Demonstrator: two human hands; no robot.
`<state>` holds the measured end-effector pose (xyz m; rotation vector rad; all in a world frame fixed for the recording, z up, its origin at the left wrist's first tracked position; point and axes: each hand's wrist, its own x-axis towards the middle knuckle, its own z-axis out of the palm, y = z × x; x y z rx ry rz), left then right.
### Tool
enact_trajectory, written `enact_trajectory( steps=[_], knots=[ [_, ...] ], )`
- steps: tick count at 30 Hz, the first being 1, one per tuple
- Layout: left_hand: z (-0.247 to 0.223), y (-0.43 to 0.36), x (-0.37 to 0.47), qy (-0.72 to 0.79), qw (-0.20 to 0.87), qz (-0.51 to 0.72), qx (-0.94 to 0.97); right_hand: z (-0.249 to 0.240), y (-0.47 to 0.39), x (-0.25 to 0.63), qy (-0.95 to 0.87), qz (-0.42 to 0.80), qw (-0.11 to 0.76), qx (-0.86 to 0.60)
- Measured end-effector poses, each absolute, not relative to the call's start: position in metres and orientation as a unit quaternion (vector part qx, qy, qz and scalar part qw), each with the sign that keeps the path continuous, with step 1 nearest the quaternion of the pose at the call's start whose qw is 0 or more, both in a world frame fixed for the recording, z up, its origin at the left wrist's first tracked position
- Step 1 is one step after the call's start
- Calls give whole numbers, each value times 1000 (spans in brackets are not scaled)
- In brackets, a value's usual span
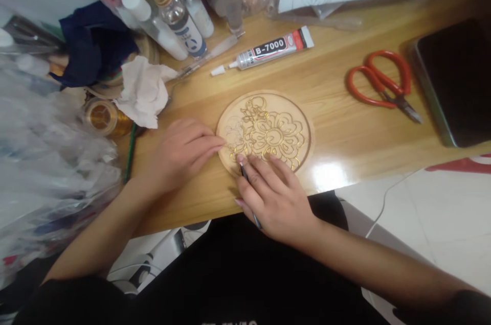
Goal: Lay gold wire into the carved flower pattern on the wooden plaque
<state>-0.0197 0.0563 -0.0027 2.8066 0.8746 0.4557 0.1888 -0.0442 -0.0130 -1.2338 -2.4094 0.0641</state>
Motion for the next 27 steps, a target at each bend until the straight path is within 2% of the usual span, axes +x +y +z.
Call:
enact_trajectory(
  steps=[18,27],
  knots=[
    [-6,57,-21,253,-33,142,957,-15,-43,190,-872,5,219,-437],
    [-9,58,-22,257,-40,164,951,-13,-42,190,-875,1,208,-437]
  ],
)
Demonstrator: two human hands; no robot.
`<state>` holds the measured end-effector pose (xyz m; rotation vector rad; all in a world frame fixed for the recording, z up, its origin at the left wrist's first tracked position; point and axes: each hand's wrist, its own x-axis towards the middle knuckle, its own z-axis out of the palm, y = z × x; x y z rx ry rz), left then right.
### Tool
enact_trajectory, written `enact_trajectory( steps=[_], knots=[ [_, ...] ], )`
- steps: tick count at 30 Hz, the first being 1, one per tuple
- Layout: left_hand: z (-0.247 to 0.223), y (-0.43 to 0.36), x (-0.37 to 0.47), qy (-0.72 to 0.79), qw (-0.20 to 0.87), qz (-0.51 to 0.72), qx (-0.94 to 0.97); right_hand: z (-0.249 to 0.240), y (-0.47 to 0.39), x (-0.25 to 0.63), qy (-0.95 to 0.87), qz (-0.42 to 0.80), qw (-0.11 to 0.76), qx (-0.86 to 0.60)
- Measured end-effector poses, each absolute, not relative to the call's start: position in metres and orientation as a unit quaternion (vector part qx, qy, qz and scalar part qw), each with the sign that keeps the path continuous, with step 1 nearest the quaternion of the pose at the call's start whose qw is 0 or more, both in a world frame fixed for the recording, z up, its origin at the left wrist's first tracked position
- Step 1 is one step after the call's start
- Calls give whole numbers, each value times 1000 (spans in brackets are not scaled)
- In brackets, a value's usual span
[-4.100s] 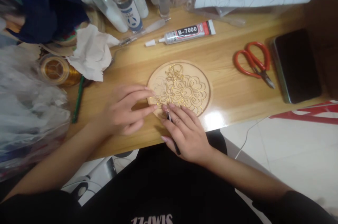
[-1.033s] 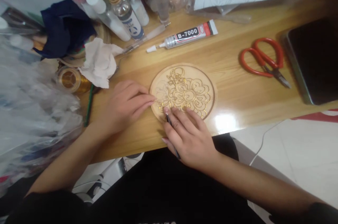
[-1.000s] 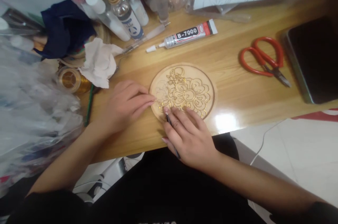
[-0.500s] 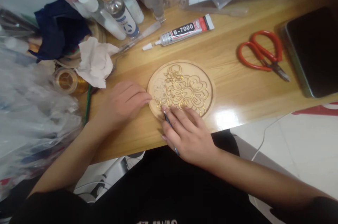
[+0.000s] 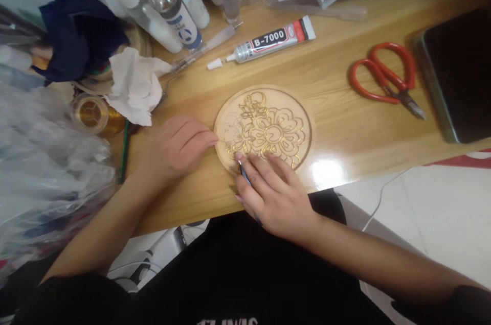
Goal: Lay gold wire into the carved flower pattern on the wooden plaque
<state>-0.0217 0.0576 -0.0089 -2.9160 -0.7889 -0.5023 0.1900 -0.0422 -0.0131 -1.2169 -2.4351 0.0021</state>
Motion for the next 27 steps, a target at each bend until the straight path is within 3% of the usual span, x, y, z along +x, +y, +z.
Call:
enact_trajectory(
  steps=[27],
  knots=[
    [-17,62,-21,-282,-34,-212,-935,-13,-44,189,-877,1,203,-436]
  ],
)
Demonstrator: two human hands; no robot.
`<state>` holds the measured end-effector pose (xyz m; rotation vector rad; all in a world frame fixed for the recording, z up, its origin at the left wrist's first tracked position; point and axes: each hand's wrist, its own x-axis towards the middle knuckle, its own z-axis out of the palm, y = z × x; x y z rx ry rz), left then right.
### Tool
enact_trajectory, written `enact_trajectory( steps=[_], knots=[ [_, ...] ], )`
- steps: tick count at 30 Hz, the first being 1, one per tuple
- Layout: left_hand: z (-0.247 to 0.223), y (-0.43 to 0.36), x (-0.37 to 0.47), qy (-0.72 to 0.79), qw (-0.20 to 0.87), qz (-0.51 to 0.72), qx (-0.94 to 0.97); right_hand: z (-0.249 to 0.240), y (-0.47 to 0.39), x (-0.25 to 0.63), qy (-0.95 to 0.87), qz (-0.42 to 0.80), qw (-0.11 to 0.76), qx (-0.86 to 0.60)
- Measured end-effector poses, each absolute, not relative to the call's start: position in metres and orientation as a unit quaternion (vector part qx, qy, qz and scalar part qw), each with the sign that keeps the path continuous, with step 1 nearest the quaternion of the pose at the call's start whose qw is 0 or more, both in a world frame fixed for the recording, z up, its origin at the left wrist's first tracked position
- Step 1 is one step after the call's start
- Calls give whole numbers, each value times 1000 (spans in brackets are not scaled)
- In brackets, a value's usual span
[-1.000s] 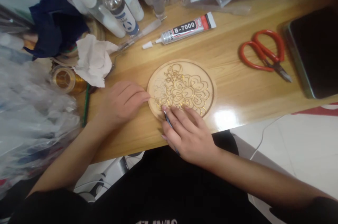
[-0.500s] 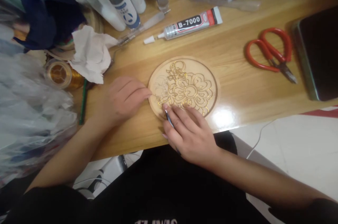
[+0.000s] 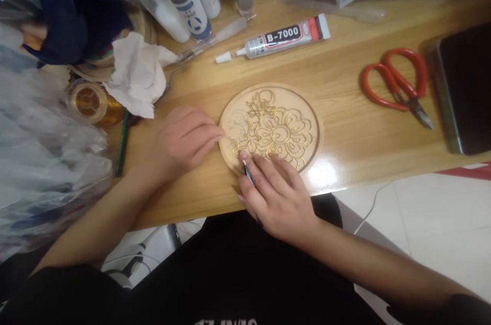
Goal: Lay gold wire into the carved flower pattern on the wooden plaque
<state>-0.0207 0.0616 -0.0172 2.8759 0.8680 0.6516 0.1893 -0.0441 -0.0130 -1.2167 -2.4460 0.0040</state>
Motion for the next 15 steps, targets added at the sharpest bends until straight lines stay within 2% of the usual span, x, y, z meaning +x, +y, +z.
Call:
enact_trajectory(
  steps=[15],
  knots=[
    [-9,45,-18,202,83,212,953,-15,-47,187,-872,7,206,-443]
  ],
)
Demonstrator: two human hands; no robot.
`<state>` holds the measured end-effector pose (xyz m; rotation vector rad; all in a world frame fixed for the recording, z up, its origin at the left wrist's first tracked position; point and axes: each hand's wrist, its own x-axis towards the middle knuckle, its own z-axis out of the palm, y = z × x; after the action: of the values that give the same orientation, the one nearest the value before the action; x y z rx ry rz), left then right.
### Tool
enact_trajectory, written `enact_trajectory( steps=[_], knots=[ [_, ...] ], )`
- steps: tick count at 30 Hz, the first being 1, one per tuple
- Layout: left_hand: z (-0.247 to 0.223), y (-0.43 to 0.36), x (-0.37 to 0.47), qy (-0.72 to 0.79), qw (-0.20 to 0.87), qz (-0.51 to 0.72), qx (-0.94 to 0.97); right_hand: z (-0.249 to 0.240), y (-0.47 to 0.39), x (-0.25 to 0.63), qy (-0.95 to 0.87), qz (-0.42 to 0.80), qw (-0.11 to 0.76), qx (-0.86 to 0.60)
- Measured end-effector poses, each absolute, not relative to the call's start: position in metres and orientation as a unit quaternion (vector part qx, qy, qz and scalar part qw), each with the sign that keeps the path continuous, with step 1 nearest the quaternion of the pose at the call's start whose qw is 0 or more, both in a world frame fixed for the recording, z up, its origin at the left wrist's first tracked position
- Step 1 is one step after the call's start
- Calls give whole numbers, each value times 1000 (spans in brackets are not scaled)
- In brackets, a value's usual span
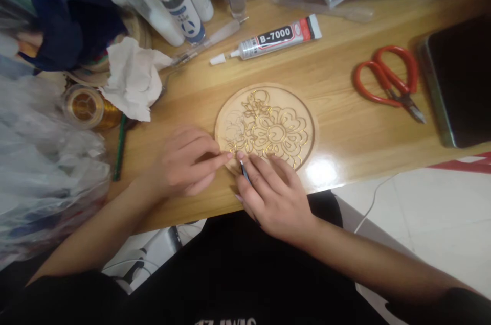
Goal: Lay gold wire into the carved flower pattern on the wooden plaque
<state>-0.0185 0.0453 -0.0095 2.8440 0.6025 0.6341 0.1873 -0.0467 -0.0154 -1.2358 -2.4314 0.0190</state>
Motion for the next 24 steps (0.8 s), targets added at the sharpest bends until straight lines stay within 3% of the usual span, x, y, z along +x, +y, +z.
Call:
enact_trajectory(
  steps=[24],
  knots=[
    [-12,45,-20,205,54,222,952,-20,-48,191,-831,96,269,-478]
  ],
)
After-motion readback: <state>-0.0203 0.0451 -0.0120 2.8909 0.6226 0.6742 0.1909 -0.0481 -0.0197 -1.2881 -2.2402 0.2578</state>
